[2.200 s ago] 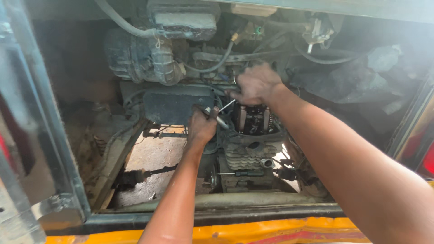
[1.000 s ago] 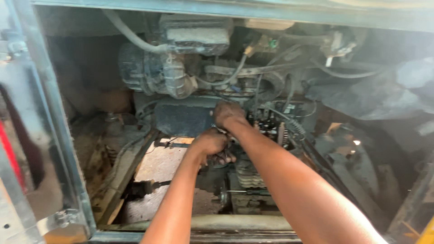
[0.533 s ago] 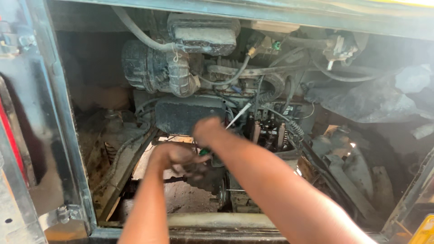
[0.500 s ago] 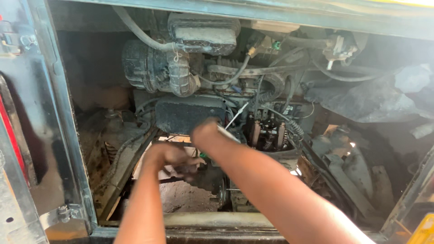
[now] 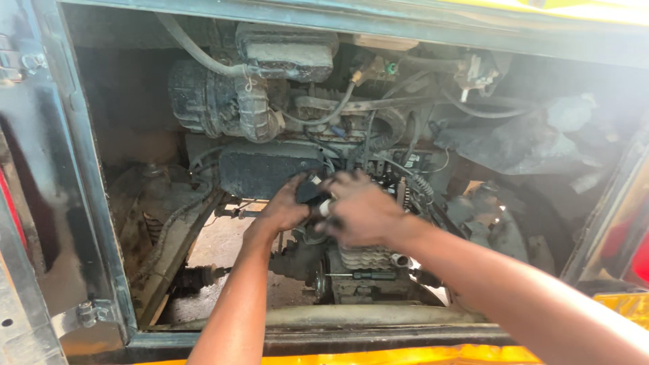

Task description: The person is working on a vehicle engine, using a wrench and screwdriver to loosen and tighten bolts. They remove a metal part from the engine and place it on the ground among other tools.

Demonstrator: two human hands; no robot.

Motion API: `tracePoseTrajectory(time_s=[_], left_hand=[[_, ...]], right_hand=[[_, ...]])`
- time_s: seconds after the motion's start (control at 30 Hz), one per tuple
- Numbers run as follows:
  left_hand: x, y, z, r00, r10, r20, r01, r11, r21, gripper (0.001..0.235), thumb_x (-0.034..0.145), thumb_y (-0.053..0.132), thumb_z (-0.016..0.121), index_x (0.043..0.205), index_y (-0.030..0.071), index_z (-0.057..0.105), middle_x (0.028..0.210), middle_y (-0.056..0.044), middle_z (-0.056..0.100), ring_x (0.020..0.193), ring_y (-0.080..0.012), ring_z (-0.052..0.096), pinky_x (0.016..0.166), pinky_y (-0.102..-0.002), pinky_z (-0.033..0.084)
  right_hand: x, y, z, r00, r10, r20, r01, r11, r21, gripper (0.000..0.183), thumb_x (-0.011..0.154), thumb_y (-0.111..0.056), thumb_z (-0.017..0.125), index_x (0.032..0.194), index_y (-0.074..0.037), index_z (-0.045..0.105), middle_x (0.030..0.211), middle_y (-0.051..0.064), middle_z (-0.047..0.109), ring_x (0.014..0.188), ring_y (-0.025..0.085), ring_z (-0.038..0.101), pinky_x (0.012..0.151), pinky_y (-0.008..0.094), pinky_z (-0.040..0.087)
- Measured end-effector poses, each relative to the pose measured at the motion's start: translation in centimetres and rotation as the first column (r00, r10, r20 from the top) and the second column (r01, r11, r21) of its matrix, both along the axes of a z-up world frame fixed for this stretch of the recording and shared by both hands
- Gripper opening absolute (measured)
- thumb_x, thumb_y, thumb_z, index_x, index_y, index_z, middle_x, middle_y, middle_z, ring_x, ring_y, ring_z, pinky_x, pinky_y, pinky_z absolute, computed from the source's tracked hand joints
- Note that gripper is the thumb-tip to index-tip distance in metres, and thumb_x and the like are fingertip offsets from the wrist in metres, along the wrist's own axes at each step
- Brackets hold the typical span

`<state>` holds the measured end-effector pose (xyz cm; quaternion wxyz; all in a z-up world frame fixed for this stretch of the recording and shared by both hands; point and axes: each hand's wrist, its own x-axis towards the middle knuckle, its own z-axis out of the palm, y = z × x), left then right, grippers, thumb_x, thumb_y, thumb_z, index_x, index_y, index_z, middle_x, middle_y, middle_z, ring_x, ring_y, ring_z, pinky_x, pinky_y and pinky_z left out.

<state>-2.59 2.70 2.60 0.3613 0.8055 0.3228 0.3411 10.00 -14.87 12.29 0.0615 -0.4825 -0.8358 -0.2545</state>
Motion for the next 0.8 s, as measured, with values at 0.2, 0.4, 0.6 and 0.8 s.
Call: tracePoseTrajectory(time_s=[0.2,0.4,0.6,0.8], left_hand=[[1.4,-1.6,0.1,0.995,0.075,-0.065,-0.079,0.995,-0.067,0.073,0.092,0.045,0.068,0.147,0.003,0.046,0.144,-0.023,0.055,0.137,-0.0355,0.051,0.113,-0.041,0.04],[1.3,-3.4,1.4,0.978,0.022,-0.206,-0.06,0.983,-0.176,0.056,0.101,0.048,0.054,0.11,-0.004,0.073,0.085,-0.016,0.08,0.079,-0.0276,0.079,0.075,-0.04,0.06],[1.9,-4.9,5.7,0.934,-0.339,-0.113,0.25,0.847,-0.469,0.037,0.099,0.036,0.059,0.118,0.004,0.065,0.086,-0.016,0.079,0.066,-0.0245,0.071,0.053,-0.038,0.055],[-3.0,-5.2,6.5,0.704,-0.709,0.038,0.628,0.597,-0.498,0.04,0.096,0.037,0.067,0.125,0.009,0.069,0.108,-0.008,0.08,0.08,-0.0149,0.072,0.073,-0.032,0.059]], right_hand=[[6.2,-0.3,4.5,0.705,-0.454,-0.545,0.519,0.854,-0.039,0.039,0.082,-0.049,0.074,0.111,-0.024,0.079,0.107,0.017,0.072,0.105,0.036,0.067,0.09,0.048,0.053],[7.6,6.2,3.8,0.437,-0.617,-0.654,0.68,0.703,-0.209,0.046,0.08,-0.051,0.078,0.104,-0.011,0.076,0.11,0.018,0.075,0.107,0.035,0.07,0.092,0.046,0.053],[2.9,13.5,0.9,0.63,-0.705,-0.325,0.559,0.703,-0.44,0.038,0.081,-0.036,0.071,0.1,-0.004,0.075,0.106,0.018,0.078,0.101,0.031,0.075,0.087,0.042,0.058],[-0.2,15.4,0.3,0.776,-0.617,0.131,0.594,0.645,-0.482,0.032,0.077,-0.024,0.075,0.102,-0.004,0.075,0.107,0.018,0.078,0.101,0.031,0.075,0.084,0.043,0.058]])
